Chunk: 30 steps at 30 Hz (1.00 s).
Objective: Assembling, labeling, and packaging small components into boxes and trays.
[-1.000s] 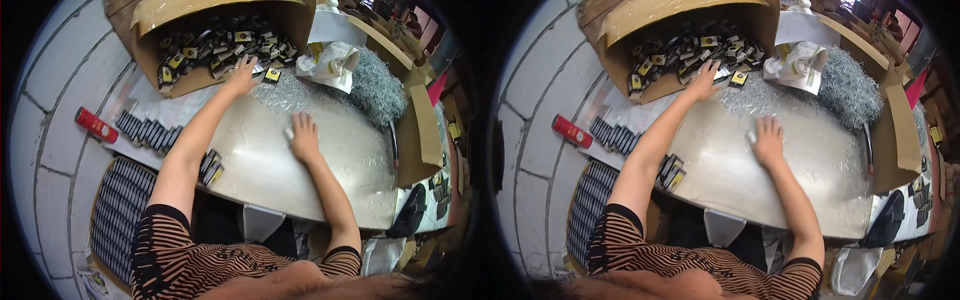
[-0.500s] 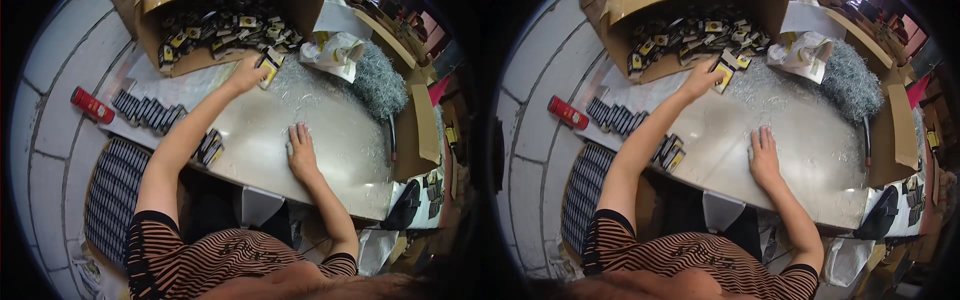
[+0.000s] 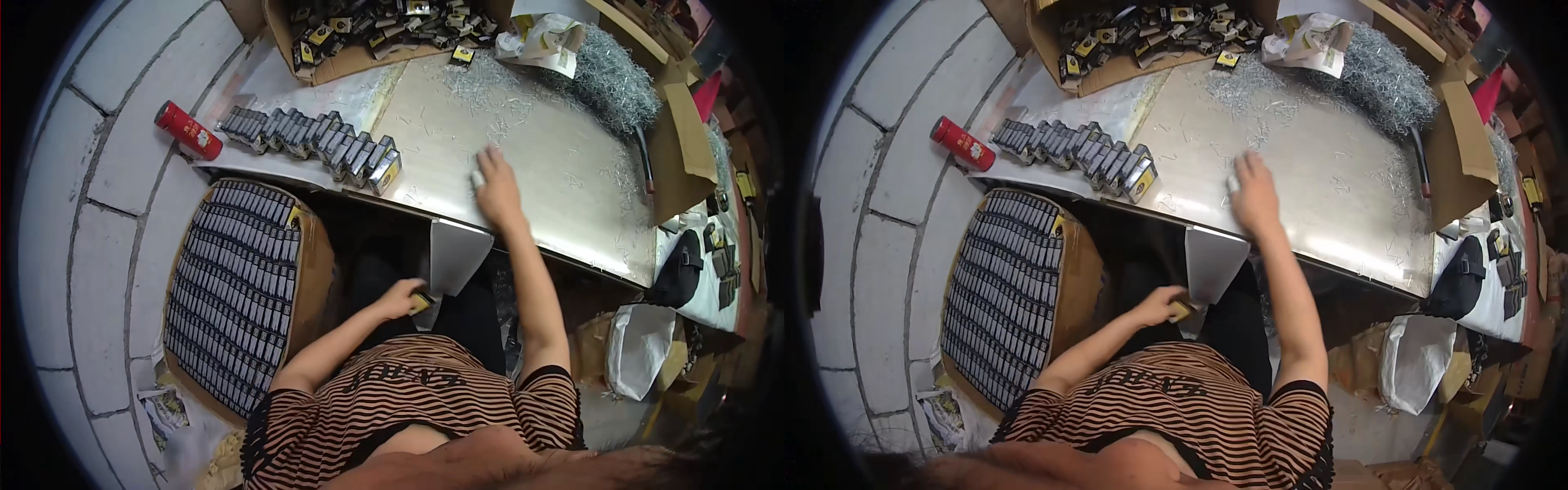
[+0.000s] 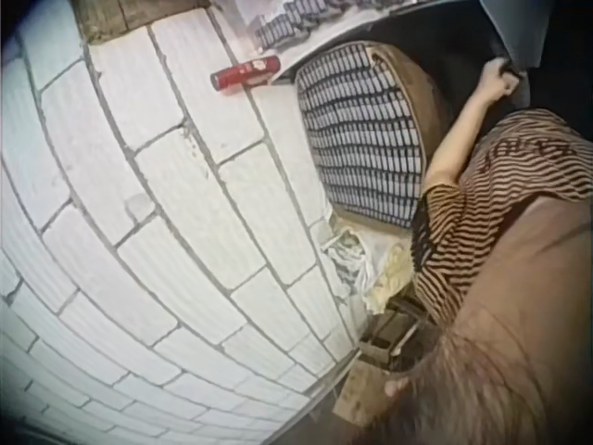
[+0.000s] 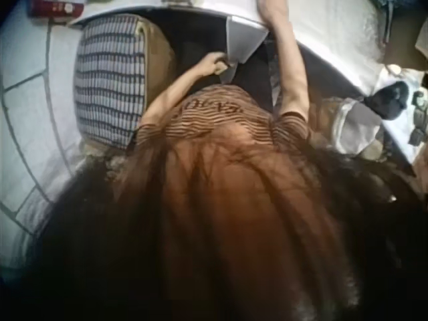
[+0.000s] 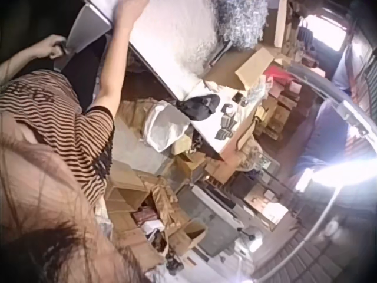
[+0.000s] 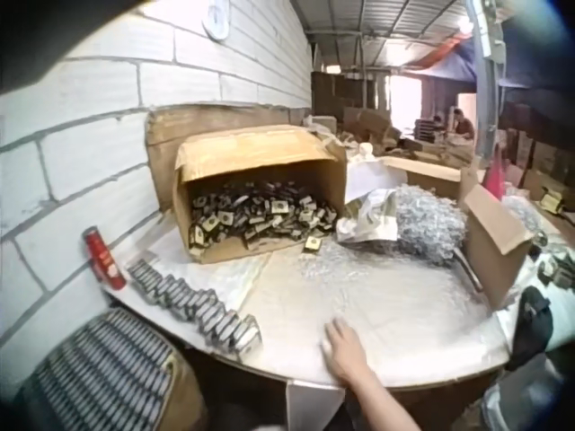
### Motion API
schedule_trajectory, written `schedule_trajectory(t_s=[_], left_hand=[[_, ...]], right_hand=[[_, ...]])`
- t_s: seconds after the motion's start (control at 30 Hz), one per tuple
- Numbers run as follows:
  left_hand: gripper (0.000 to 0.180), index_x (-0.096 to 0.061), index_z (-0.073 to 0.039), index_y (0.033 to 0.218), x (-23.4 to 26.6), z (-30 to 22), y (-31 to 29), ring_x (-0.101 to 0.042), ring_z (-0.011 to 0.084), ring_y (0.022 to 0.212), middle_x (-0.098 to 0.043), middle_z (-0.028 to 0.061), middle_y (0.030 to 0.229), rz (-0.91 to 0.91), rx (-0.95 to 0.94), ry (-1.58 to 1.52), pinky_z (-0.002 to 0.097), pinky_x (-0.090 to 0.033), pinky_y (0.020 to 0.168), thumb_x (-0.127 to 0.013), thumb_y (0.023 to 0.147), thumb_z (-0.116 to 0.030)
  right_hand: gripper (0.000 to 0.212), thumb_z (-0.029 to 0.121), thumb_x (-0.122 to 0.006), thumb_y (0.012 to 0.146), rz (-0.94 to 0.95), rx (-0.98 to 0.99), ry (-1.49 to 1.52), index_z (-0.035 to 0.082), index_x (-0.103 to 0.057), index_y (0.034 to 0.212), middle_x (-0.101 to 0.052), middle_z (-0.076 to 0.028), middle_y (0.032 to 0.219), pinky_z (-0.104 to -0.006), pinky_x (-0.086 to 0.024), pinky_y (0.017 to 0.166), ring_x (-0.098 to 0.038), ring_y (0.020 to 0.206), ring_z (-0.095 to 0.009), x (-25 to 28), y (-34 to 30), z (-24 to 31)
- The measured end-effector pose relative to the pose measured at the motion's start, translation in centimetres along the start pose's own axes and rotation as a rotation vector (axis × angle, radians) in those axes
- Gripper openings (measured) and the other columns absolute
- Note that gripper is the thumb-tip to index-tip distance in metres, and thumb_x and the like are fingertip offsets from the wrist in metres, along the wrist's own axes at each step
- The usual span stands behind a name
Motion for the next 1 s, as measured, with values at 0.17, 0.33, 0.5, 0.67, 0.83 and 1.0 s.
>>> schedule_trajectory(t_s=[0.17,0.33,0.5,0.67,0.83,1.0], left_hand=[[0.031,-0.068,-0.002,0.109,-1.9,-0.5,1.0,-0.065,0.0138,0.083,-0.07,0.0042,0.094,0.043,0.203,-0.332,0.029,-0.051,0.073,-0.075,0.081,-0.01],[0.036,-0.065,-0.002,0.117,-1.8,-0.4,0.7,-0.063,0.0114,0.088,-0.069,0.0043,0.102,0.092,0.233,-0.629,0.0265,-0.051,0.076,-0.073,0.086,-0.021],[0.032,-0.064,-0.002,0.116,-2.2,-0.5,0.1,-0.062,0.0117,0.092,-0.068,0.0042,0.104,0.026,0.217,-0.594,0.0267,-0.05,0.082,-0.07,0.087,-0.016],[0.047,-0.059,0.001,0.124,-2.5,-0.7,-0.5,-0.064,0.014,0.098,-0.066,0.0058,0.11,0.156,0.131,-0.711,0.0279,-0.052,0.086,-0.071,0.078,0.005],[0.052,-0.057,0.0,0.125,-2.8,-0.5,0.0,-0.065,0.0139,0.093,-0.067,0.0068,0.107,0.099,0.082,-0.651,0.0279,-0.053,0.083,-0.07,0.075,0.007],[0.036,-0.067,-0.002,0.113,-3.6,3.8,-0.5,-0.062,0.0102,0.088,-0.068,0.0012,0.097,0.109,0.242,-0.429,0.0239,-0.049,0.074,-0.074,0.077,0.001]], right_hand=[[0.053,0.011,-0.06,0.08,-0.007,-0.03,-0.082,-0.004,-0.049,0.13,-0.042,-0.025,0.142,-0.045,-0.032,0.111,-0.037,0.134,-0.04,-1.4,-5.6,6.1],[0.038,0.019,-0.059,0.088,-0.011,-0.035,0.066,0.002,-0.059,0.121,-0.049,-0.02,0.136,-0.0435,-0.036,0.107,-0.041,0.13,-0.038,2.9,-4.6,6.0],[0.04,0.013,-0.059,0.09,0.012,0.096,0.018,0.006,-0.056,0.128,-0.049,-0.014,0.139,-0.0415,-0.035,0.108,-0.039,0.134,-0.033,2.3,-9.0,7.9],[0.052,-0.012,-0.051,0.073,0.11,0.078,0.219,0.002,-0.058,0.123,-0.053,-0.018,0.132,-0.0421,-0.041,0.104,-0.046,0.128,-0.035,4.0,-15.4,10.1],[0.033,-0.01,-0.054,0.073,0.191,0.012,0.367,-0.002,-0.066,0.102,-0.066,-0.016,0.105,-0.0406,-0.049,0.089,-0.06,0.103,-0.035,-1.5,-20.6,9.4],[0.027,-0.005,-0.054,0.077,0.29,-0.06,0.373,-0.003,-0.067,0.101,-0.067,-0.02,0.101,-0.042,-0.051,0.085,-0.063,0.096,-0.038,-2.5,-21.5,9.6]])
Point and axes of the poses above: each hand's wrist, its own y-axis towards the middle knuckle, its own x-axis out of the back of the hand, z = x × y, the point moved 5 cm from there along y, towards the middle knuckle
